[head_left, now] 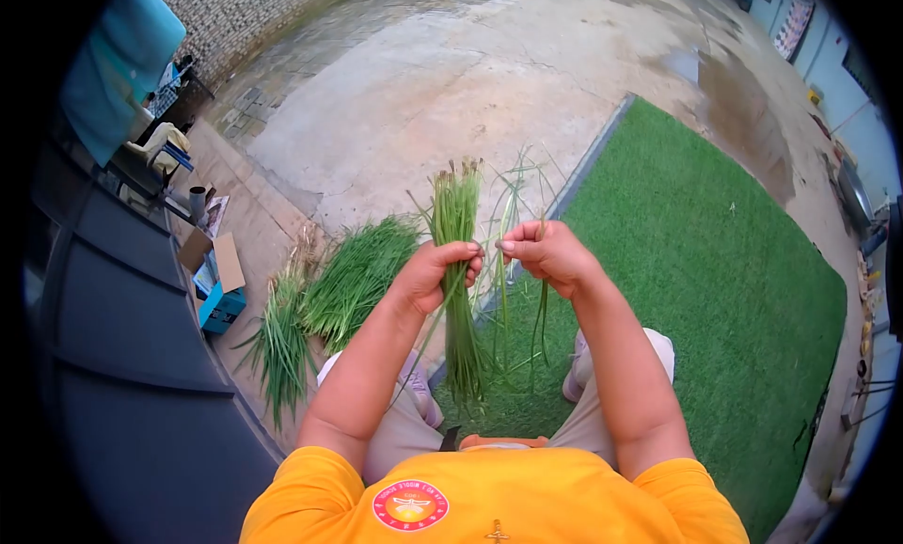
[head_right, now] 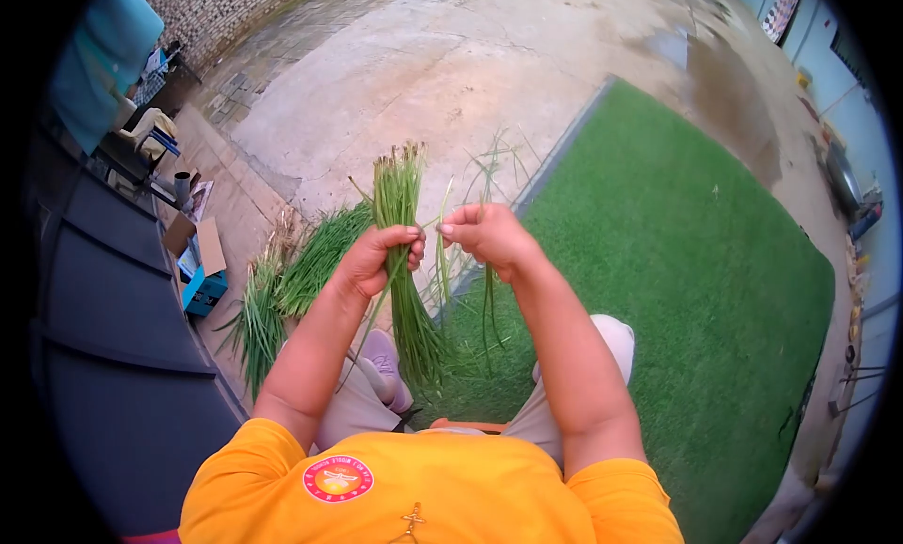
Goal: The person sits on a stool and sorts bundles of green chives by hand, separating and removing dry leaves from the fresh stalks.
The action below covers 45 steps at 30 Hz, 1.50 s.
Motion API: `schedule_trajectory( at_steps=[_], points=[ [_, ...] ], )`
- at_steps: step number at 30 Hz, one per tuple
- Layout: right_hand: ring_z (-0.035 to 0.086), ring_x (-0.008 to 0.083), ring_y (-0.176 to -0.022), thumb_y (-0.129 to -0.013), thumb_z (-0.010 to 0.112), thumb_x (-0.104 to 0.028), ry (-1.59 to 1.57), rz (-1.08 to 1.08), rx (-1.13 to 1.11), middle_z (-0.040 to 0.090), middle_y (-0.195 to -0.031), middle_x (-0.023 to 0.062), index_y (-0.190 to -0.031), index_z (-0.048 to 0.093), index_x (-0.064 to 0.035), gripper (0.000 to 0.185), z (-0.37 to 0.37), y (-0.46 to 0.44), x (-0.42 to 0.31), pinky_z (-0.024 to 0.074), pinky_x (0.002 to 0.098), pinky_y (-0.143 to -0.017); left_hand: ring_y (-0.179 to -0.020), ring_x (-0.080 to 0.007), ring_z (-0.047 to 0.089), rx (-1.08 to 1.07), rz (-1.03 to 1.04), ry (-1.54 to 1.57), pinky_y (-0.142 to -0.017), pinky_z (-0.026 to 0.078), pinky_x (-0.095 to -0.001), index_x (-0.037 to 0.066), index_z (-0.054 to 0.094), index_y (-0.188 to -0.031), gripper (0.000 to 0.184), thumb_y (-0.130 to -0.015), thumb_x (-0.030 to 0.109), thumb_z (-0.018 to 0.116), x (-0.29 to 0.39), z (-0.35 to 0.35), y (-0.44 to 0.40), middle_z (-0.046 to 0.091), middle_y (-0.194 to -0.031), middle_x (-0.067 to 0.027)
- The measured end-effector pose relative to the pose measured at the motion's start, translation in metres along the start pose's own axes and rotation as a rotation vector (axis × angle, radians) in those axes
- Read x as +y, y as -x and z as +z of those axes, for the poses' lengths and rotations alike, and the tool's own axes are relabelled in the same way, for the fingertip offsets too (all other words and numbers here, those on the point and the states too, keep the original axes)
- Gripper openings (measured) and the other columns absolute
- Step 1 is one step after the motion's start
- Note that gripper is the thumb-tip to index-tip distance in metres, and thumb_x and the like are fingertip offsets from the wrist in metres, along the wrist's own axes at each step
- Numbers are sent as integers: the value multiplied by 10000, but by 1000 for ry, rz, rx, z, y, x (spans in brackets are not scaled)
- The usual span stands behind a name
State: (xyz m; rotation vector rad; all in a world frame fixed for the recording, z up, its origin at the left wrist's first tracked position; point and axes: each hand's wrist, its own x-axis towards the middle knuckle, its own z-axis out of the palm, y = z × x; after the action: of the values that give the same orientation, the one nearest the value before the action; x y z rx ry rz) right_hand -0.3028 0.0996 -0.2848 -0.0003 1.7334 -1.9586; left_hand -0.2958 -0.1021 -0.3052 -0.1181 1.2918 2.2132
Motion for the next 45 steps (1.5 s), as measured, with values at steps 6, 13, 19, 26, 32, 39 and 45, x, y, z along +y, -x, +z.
schedule_trajectory(
  at_steps=[6, 13, 19, 26, 32, 39, 45],
  points=[
    [382, 34, -471, -749, 635, -91, -95, -12, -22, 571, -660, -3, -793, 593, -39, 80, -3, -2, 2, 262, 187, -394, -692, -111, 562, 32, 10, -127, -570, 445, -232, 36, 582, -903, 180, -765, 143, 625, -2, 18, 7, 594, -768, -35],
    [425, 46, -497, -698, 642, -47, -53, -26, 24, 576, -671, 3, -816, 596, -38, 127, -3, -1, 3, 296, 188, -411, -738, -95, 545, -58, 56, -177, -636, 443, -227, 52, 554, -958, 276, -711, 73, 675, -9, 18, 3, 569, -830, -7],
    [465, 51, -543, -692, 643, -48, 4, -28, 27, 592, -699, 16, -851, 600, -30, 166, -3, -2, 4, 327, 193, -443, -732, -86, 539, -37, 54, -164, -640, 440, -220, 52, 547, -973, 295, -702, 41, 664, -5, 20, 5, 565, -824, -1],
    [528, 79, -634, -694, 656, -68, 150, -52, 76, 605, -733, 27, -888, 601, -12, 209, -1, -2, 4, 367, 212, -484, -738, -103, 559, -37, 18, -168, -623, 453, -230, 32, 539, -976, 287, -705, 18, 635, 2, 17, 9, 574, -821, -31],
    [546, 101, -660, -682, 658, -30, 157, -78, 69, 604, -737, 38, -827, 597, -4, 159, 5, 2, 0, 426, 233, -554, -703, -116, 559, -55, 22, -153, -600, 463, -247, 27, 537, -942, 233, -723, 29, 617, -2, 14, 7, 569, -803, -39],
    [545, 87, -649, -699, 632, 31, 286, -185, 22, 576, -704, 16, -803, 572, -11, 128, 1, -13, 21, 449, 210, -615, -587, -103, 519, -25, 10, -146, -532, 437, -243, 33, 541, -886, 164, -739, 62, 609, -3, 19, 8, 543, -695, -25],
    [598, 273, -682, -686, 561, -24, 913, -407, 372, 618, -731, 136, -764, 604, -32, 89, -8, 3, 8, 463, 344, -606, -552, -127, 481, -39, -57, -62, -490, 375, -253, -2, 533, -780, 73, -750, 53, 571, 8, 9, 15, 501, -614, -47]
  ],
)
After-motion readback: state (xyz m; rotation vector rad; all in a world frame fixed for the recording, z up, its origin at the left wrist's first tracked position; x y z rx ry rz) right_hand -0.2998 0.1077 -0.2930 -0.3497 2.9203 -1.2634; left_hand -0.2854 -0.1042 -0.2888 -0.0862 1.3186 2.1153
